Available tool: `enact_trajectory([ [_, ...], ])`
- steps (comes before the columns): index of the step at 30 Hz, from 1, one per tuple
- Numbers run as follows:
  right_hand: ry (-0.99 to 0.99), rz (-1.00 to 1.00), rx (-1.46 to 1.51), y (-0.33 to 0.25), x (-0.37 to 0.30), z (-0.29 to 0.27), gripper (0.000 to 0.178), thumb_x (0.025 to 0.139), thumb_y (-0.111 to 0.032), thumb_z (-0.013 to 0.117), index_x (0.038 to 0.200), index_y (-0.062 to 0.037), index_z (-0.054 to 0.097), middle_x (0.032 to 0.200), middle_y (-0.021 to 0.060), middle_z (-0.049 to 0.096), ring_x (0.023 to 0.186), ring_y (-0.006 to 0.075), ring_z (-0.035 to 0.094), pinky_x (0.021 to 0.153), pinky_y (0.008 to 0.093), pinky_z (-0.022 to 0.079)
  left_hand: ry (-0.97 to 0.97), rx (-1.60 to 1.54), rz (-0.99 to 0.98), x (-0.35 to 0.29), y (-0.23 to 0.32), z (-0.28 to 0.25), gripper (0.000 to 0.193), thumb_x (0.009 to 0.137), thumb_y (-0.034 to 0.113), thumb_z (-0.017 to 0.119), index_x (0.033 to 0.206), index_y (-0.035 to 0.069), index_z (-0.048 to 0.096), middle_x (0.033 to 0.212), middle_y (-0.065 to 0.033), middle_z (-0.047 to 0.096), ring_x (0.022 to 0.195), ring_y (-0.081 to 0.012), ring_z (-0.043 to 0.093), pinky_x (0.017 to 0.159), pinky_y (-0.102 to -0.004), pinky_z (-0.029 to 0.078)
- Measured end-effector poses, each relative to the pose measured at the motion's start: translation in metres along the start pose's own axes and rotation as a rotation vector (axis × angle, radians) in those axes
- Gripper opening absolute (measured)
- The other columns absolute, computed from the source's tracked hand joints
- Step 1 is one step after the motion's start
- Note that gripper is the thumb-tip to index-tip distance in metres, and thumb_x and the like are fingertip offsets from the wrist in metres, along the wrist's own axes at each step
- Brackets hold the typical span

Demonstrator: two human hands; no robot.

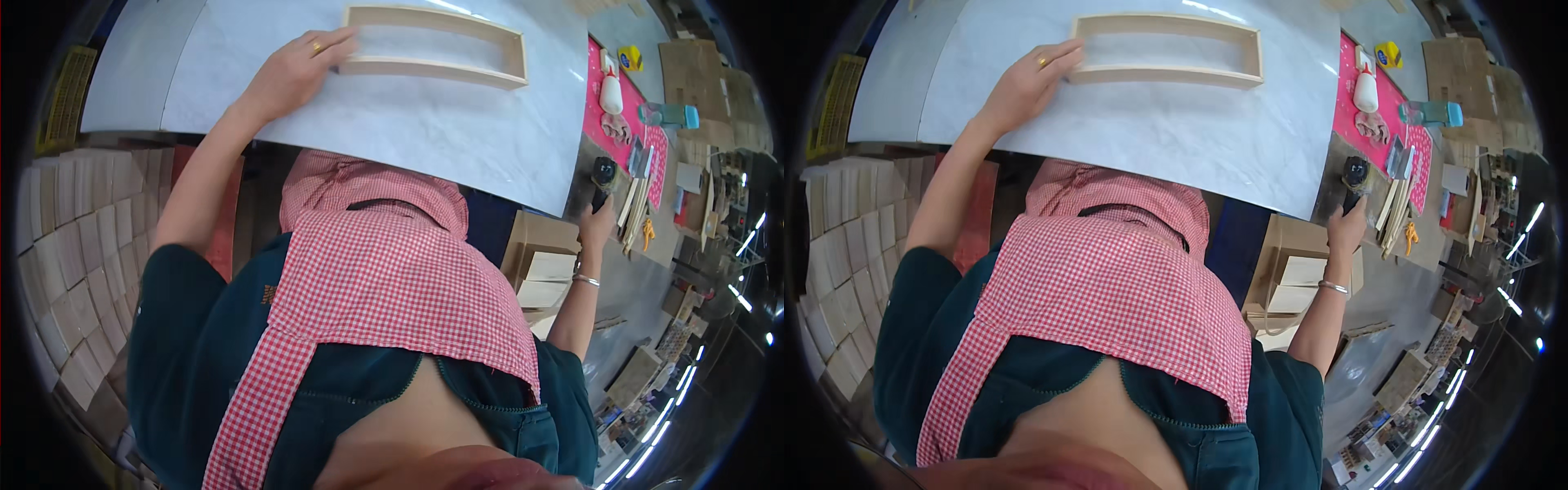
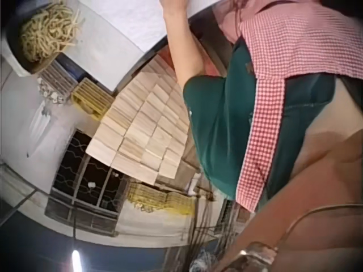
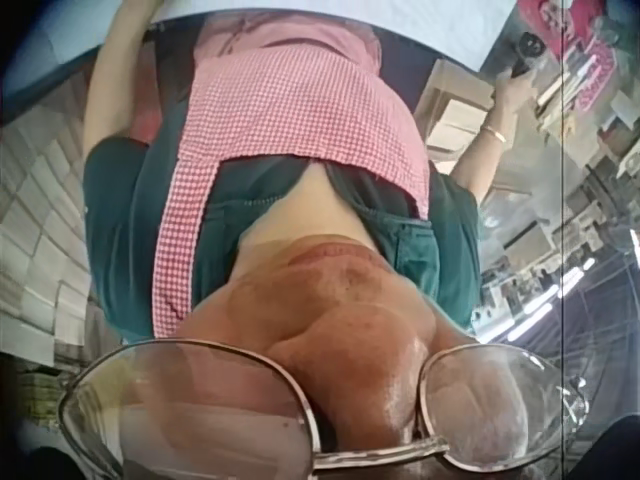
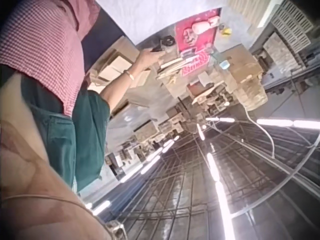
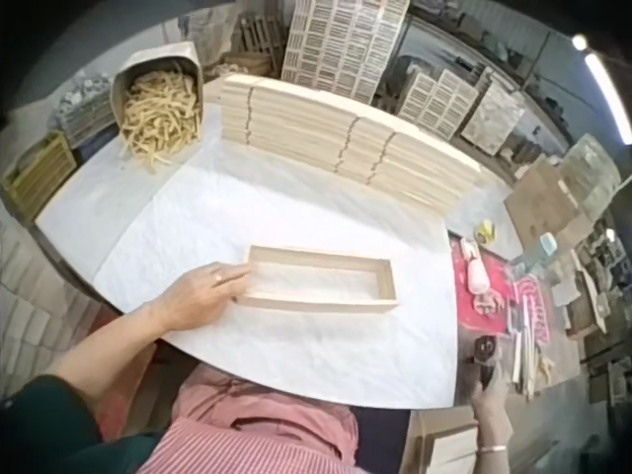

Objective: Assemble wooden frames by applying glue to the joints and securing them with a pneumatic nail gun.

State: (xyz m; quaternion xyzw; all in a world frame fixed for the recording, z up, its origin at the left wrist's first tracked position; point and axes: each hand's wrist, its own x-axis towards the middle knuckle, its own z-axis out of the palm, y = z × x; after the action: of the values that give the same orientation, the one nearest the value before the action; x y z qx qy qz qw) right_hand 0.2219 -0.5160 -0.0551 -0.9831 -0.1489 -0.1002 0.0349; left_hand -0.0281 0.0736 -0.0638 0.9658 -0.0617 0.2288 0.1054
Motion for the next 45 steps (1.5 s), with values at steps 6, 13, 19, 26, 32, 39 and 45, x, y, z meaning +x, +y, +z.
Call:
enact_trajectory([
  [6,-0.224,0.139,-0.108,-0.007,0.046,-0.03,0.038,0.088,-0.022,0.068,0.115,0.0041,0.065,0.098,0.0232,0.072,0.086,0.0416,0.067,0.076,0.0459,0.053,0.201,-0.032,-0.182,0.005,0.032,-0.006,0.038,0.082,0.0,0.067,0.119,0.006,0.065,0.136,-0.0075,0.061,0.113,-0.0276,0.061,0.098,-0.037,0.05],
  [13,0.253,-0.087,0.246,-0.044,0.16,0.003,0.048,0.087,-0.032,0.07,0.116,0.0058,0.066,0.103,0.0212,0.071,0.095,0.0378,0.066,0.084,0.0426,0.053,0.227,-0.193,-0.19,0.069,0.113,0.016,0.038,0.082,0.004,0.07,0.12,0.006,0.067,0.134,-0.0113,0.062,0.115,-0.0289,0.059,0.103,-0.0416,0.046],
  [19,0.196,0.224,0.108,-0.044,0.249,0.057,0.069,0.085,-0.057,0.066,0.119,0.0028,0.065,0.107,0.0251,0.071,0.102,0.044,0.066,0.089,0.0477,0.053,0.094,0.046,-0.258,0.104,0.131,0.045,0.045,0.084,0.01,0.071,0.128,0.009,0.063,0.123,-0.0098,0.065,0.109,-0.0272,0.06,0.109,-0.051,0.039],
  [26,0.006,0.328,0.076,-0.041,0.282,0.072,0.065,0.082,-0.059,0.069,0.109,0.0,0.07,0.095,0.0223,0.074,0.081,0.0387,0.071,0.07,0.0444,0.056,0.015,0.106,-0.357,0.088,0.123,0.063,0.035,0.087,0.011,0.063,0.122,0.013,0.064,0.1,-0.0035,0.064,0.097,-0.0226,0.058,0.109,-0.0508,0.034],
  [32,0.272,0.428,0.894,-0.064,0.245,0.023,0.046,0.088,-0.039,0.073,0.092,0.0063,0.064,0.074,0.0174,0.068,0.055,0.0204,0.064,0.051,0.028,0.053,0.12,0.023,-0.187,0.059,0.121,0.057,0.026,0.09,0.01,0.062,0.114,0.016,0.067,0.091,0.0013,0.061,0.092,-0.0176,0.057,0.108,-0.0449,0.035],
  [39,0.393,0.031,1.526,-0.204,0.128,-0.024,0.046,0.091,-0.019,0.072,0.119,0.0056,0.045,0.095,0.0182,0.064,0.063,0.0192,0.066,0.052,0.0241,0.054,0.115,-0.026,-0.179,0.046,0.128,0.06,0.028,0.088,0.012,0.065,0.116,0.016,0.065,0.109,-0.0001,0.063,0.108,-0.0196,0.057,0.113,-0.0474,0.033],
  [45,0.248,-0.098,1.749,-0.304,0.038,-0.037,0.044,0.09,-0.014,0.071,0.12,0.0058,0.047,0.099,0.021,0.063,0.065,0.0222,0.066,0.055,0.0267,0.056,0.249,-0.007,-0.155,0.03,0.139,0.063,0.035,0.086,0.018,0.07,0.12,0.015,0.063,0.134,-0.0041,0.057,0.133,-0.024,0.048,0.119,-0.051,0.029],
])
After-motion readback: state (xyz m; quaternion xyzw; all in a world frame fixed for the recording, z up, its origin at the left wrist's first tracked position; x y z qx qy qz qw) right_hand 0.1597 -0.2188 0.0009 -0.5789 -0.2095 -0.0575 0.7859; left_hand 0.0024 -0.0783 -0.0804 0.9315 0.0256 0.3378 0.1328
